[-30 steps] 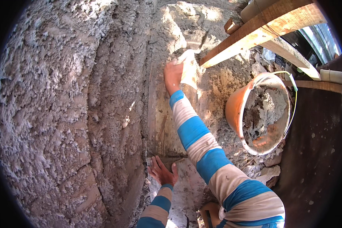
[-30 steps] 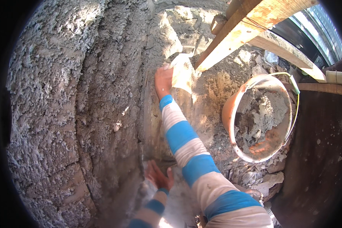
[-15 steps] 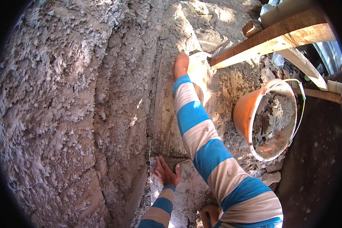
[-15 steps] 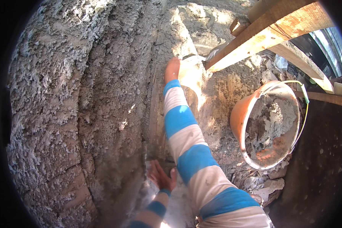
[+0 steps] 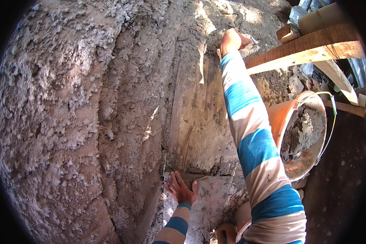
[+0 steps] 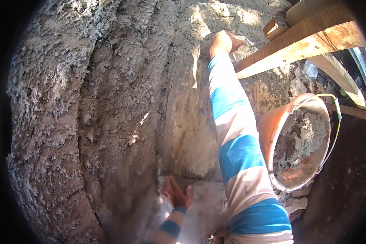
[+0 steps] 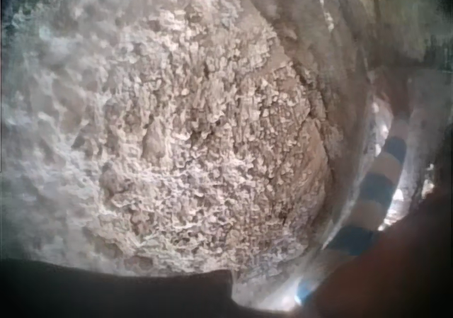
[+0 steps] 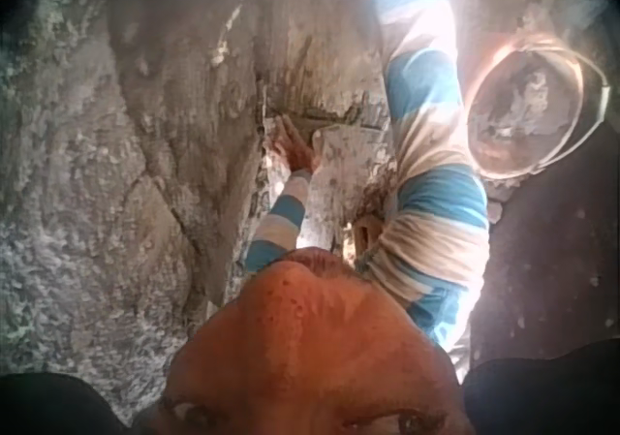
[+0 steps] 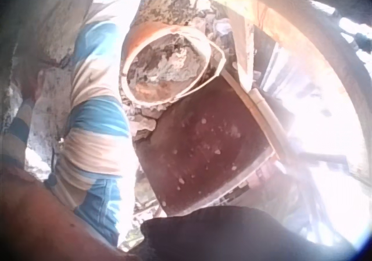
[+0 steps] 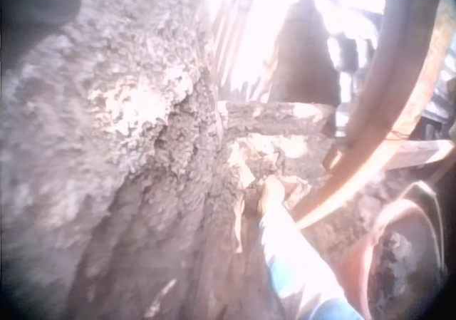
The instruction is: The person scoops cement from a bucket using a trowel and applies it to a rough wall surface. They spread and smooth the cement over the wall, repeatedly scooping more material as needed.
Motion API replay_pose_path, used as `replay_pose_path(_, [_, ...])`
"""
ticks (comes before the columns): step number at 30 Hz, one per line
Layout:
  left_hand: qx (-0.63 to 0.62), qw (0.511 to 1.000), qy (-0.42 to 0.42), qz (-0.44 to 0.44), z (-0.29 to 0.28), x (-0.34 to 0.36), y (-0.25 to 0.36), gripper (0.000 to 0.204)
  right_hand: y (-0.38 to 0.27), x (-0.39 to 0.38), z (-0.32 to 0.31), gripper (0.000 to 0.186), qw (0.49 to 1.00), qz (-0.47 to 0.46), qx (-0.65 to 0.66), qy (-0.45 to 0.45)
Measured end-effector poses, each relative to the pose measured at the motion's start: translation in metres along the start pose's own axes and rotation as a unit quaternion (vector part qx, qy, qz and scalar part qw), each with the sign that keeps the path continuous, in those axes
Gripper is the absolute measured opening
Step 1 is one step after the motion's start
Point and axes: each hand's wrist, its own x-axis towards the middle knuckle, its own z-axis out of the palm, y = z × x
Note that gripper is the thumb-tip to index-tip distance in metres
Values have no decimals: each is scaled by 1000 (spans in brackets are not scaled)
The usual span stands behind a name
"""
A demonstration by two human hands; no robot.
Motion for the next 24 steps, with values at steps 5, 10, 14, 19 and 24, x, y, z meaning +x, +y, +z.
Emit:
replay_pose_path(5, [32, 999, -12, -8, -2, -6, -8, 87, -15, -13, 2, 24, 989, 87, -99, 66])
replay_pose_path(10, [31, 999, 26, 27, -2, 2, 2, 86, -15, -17, -67, 50, 991, -38, -122, -26])
replay_pose_path(14, [19, 999, 20, 27, -2, 3, 9, 85, 22, -4, -75, 27, 952, -204, -209, -90])
replay_pose_path(19, [28, 999, 26, 27, 3, 2, -1, 84, 33, -9, -81, 30, 946, -192, -182, -186])
replay_pose_path(24, [-2, 1000, 20, 21, 2, -2, 1, 85, 39, -16, -83, 33, 945, -213, -138, -207])
